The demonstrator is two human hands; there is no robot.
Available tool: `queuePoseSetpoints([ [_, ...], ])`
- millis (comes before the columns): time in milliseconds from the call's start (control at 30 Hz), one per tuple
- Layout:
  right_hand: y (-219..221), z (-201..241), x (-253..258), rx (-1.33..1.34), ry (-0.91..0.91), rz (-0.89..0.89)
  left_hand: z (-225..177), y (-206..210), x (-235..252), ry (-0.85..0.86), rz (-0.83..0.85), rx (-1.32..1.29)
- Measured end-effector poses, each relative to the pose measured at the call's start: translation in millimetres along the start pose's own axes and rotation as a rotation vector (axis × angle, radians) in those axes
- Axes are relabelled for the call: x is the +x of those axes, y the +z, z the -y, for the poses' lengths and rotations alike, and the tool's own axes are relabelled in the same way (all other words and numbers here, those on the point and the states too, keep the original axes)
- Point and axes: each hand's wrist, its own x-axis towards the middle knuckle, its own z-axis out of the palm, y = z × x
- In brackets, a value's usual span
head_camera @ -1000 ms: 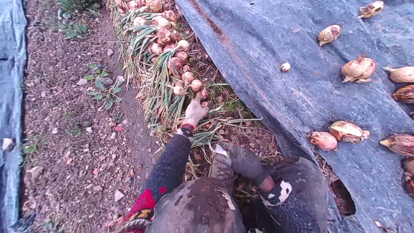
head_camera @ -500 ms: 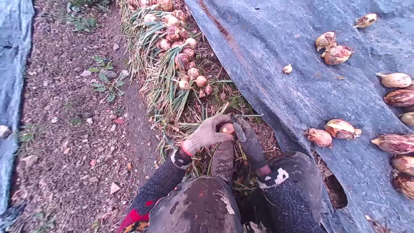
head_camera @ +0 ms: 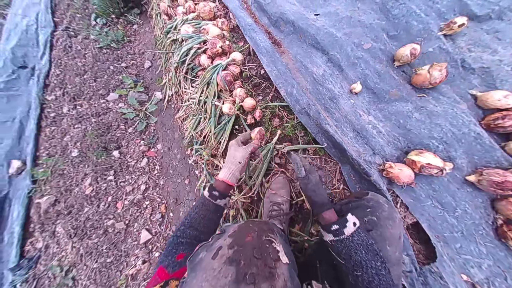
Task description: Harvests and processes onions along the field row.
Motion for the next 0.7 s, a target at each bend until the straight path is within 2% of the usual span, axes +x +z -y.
queuePoseSetpoints([
  [67, 6.5, -3.3, 1.5, 0.179, 0.186, 0.104, -14.4, 23.8, -22.3, 0.18, 0.088, 0.366],
  [133, 11.4, -1.5, 6.6, 0.418, 0.357, 0.105, -20.8, 50.0, -46.4, 0.435, 0.194, 0.779],
  [167, 9.8, -0.2, 9.3, 0.504, 0.423, 0.092, -22.8, 59.9, -55.3, 0.498, 0.251, 0.902],
  [267, -4.7, -0.5, 16.4, 0.768, 0.529, 0.074, -27.6, 69.7, -59.1, 0.561, 0.39, 0.884],
  [333, -15.5, 4.2, 17.9, 0.964, 0.516, 0.117, -31.3, 72.0, -41.3, 0.65, 0.398, 0.806],
  [400, -26.5, 15.2, 14.6, 1.166, 0.358, 0.161, -41.9, 72.5, -15.6, 0.747, 0.272, 0.794],
  [467, -51.8, 26.3, 9.5, 1.288, -0.09, 0.158, -53.3, 53.3, 25.6, 0.758, -0.06, 0.938],
  [533, -92.3, 35.7, 4.5, 1.057, -0.527, -0.11, -57.5, 8.3, 74.9, 0.518, -0.297, 1.147],
  [567, -107.3, 34.0, 3.0, 0.911, -0.647, -0.279, -55.6, -15.0, 97.5, 0.369, -0.329, 1.238],
  [600, -109.5, 36.7, 3.1, 0.803, -0.686, -0.45, -48.6, -37.1, 118.6, 0.278, -0.33, 1.297],
  [633, -107.3, 36.5, 6.7, 0.714, -0.661, -0.534, -36.7, -56.7, 137.6, 0.256, -0.307, 1.327],
  [700, -86.2, 30.9, 16.6, 0.554, -0.4, -0.579, -5.7, -86.7, 169.3, 0.319, -0.172, 1.366],
])
